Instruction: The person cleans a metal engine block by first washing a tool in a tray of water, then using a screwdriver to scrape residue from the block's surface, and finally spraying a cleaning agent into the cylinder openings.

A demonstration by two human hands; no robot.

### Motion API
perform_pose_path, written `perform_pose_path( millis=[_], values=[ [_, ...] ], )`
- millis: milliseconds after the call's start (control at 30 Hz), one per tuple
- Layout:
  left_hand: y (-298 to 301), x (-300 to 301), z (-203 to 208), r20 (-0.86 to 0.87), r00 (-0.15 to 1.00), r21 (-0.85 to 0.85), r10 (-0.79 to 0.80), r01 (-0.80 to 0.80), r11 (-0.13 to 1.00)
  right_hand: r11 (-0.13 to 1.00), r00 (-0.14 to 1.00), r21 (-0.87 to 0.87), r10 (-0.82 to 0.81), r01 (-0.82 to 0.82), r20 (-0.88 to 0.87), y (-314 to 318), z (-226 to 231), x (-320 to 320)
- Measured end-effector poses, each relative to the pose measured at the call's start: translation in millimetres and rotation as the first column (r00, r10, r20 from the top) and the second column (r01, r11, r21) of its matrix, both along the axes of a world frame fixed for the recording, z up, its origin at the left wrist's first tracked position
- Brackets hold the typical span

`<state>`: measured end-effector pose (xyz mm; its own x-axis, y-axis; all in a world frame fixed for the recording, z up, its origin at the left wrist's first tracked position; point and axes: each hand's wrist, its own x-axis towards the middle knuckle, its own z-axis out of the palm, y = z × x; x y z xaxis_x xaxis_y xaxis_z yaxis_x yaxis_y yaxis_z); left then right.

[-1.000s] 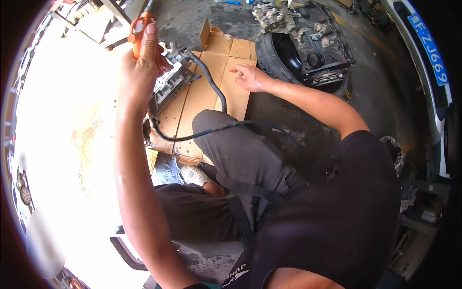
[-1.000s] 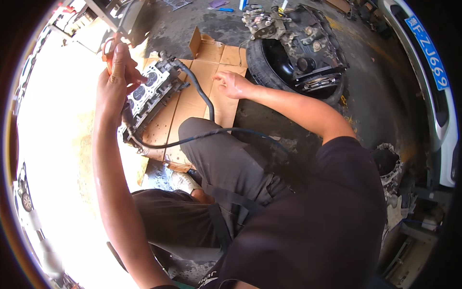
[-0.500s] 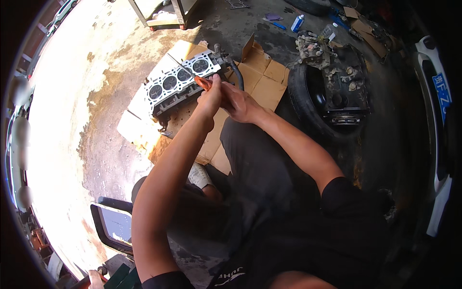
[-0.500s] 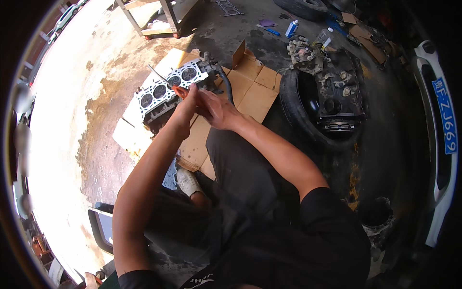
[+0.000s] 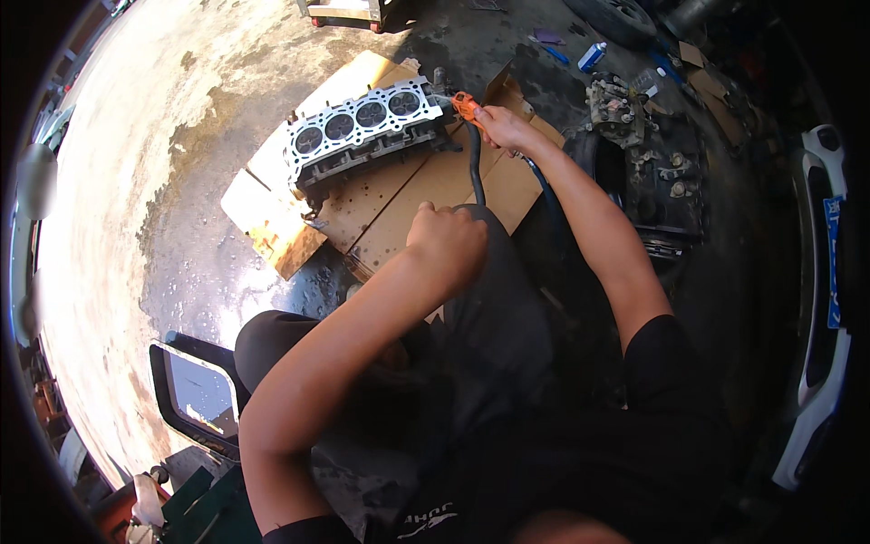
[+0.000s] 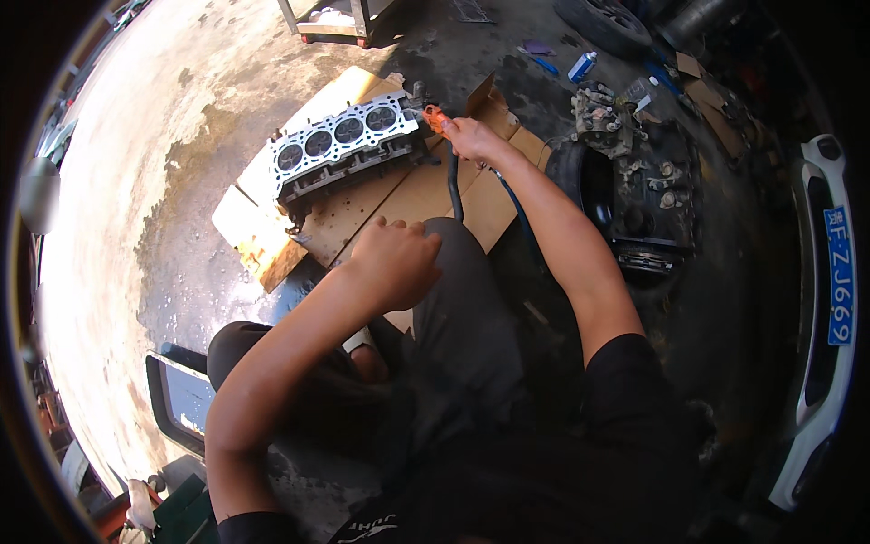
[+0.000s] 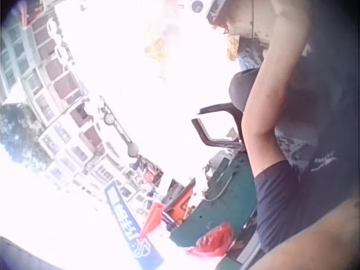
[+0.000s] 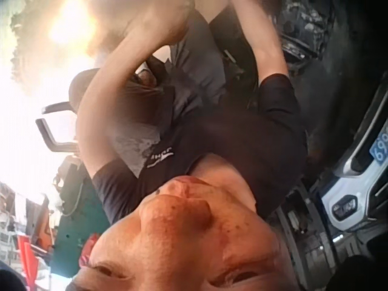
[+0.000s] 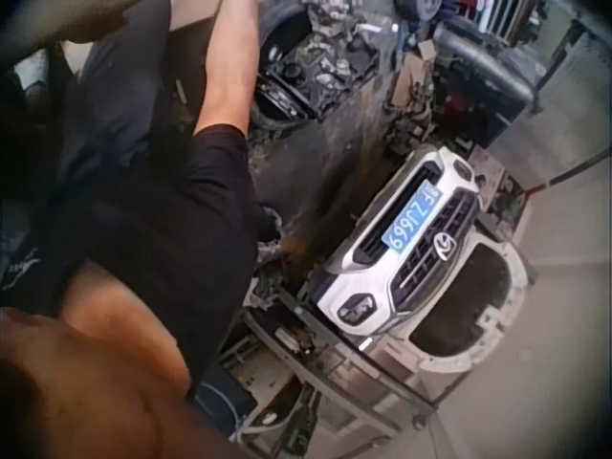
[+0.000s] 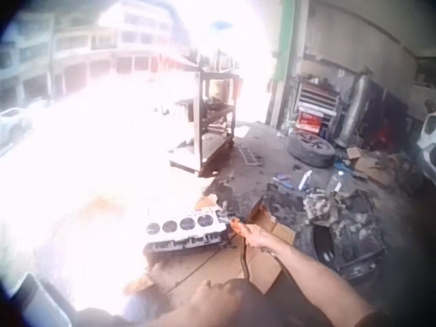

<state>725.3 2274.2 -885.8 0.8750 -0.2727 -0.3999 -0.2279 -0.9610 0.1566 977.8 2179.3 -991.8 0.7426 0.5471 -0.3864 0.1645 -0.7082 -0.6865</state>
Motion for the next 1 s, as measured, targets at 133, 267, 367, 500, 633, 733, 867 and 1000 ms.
perform_pose_path(
  millis=[133, 267, 367, 500, 633, 733, 867, 1000],
  values=[
    [3.3, -20.9, 3.0, 0.123, 0.988, -0.114, 0.091, -0.077, 0.990, 0.980, 0.998, 0.189, -0.052, 0.056, -0.026, 27.7, -4.8, -11.3],
    [21.8, -29.2, -6.8, -0.051, 0.991, 0.021, -0.121, 0.122, 0.992, 0.994, 0.993, 0.001, 0.106, -0.106, 0.055, 37.7, -8.3, -6.9],
    [33.8, -25.7, 8.8, -0.213, 0.972, 0.009, -0.095, 0.100, 0.995, 0.997, 0.994, -0.035, 0.076, -0.074, 0.076, 51.0, -11.9, -0.9],
    [29.2, -34.0, 0.0, -0.026, 0.998, 0.054, -0.060, 0.061, 0.997, 0.997, 0.992, -0.006, 0.076, -0.075, 0.102, 59.7, -18.7, -0.2],
    [21.2, -39.8, -3.7, -0.127, 0.988, -0.040, -0.085, 0.080, 0.996, 0.998, 0.992, 0.002, 0.070, -0.071, 0.108, 74.5, -14.8, -0.7],
    [17.9, -44.3, -2.8, -0.124, 0.987, -0.010, -0.104, 0.104, 0.995, 0.986, 0.982, -0.071, 0.157, -0.150, 0.107, 78.9, -6.5, -1.2],
    [9.0, -50.3, -3.6, -0.024, 0.991, 0.011, -0.128, 0.129, 0.992, 0.981, 0.964, -0.097, 0.183, -0.167, 0.192, 71.2, -29.0, 22.2],
    [4.2, -50.7, -4.3, -0.175, 0.980, -0.003, -0.096, 0.097, 0.995, 0.972, 0.941, -0.133, 0.224, -0.196, 0.252, 83.4, -15.8, 11.0]
  ],
)
